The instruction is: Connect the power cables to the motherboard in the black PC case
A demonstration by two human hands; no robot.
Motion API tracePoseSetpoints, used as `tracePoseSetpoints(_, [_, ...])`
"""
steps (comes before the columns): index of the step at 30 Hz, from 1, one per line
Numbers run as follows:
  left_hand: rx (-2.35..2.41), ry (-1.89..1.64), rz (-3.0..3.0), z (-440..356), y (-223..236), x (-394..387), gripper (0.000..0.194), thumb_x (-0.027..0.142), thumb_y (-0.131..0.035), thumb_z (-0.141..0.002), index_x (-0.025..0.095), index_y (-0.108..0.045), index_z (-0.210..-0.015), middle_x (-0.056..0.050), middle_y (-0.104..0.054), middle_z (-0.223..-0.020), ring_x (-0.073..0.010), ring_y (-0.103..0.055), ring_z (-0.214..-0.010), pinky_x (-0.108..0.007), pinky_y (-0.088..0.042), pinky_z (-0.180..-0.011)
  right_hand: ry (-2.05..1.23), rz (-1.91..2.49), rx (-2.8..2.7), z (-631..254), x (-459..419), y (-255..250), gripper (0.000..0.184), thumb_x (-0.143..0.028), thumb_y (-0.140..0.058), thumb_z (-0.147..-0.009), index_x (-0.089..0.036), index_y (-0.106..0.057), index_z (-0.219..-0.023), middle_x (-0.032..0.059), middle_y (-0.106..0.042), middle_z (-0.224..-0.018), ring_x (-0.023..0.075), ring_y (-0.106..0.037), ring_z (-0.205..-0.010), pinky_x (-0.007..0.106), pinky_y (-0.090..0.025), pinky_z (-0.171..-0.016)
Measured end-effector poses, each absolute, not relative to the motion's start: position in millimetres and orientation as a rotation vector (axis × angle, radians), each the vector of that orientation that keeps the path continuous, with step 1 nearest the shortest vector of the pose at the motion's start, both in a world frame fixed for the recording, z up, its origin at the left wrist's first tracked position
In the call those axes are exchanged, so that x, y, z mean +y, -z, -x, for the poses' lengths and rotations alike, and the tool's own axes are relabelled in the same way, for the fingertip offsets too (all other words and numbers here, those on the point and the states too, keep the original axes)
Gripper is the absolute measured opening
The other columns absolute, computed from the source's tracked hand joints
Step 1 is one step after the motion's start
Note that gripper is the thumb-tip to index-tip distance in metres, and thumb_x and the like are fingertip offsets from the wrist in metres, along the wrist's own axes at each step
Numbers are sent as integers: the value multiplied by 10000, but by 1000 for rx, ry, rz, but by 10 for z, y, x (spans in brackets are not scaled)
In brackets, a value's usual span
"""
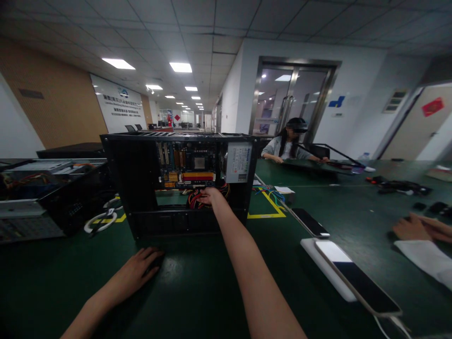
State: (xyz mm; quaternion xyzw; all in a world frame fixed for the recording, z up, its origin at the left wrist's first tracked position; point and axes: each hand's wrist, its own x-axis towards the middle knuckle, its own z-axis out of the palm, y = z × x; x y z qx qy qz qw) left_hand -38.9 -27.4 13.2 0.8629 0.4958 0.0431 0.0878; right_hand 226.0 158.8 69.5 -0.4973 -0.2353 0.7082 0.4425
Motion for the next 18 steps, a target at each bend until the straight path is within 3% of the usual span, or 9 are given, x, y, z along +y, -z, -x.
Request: tracePoseSetpoints(18, [1480, -148, -2529, 386, -142, -281, 399, 379, -373, -809, 248, -448, -1179, -52, -456, -1203, -253, -419, -1105, -424, -316, -938, -1616, 1331, -615, -2228, 1524, -775, 93, -55, -443, -808, -112, -464, -879, 33, -571, -675, 94, -578, -560, 248, -519, -564])
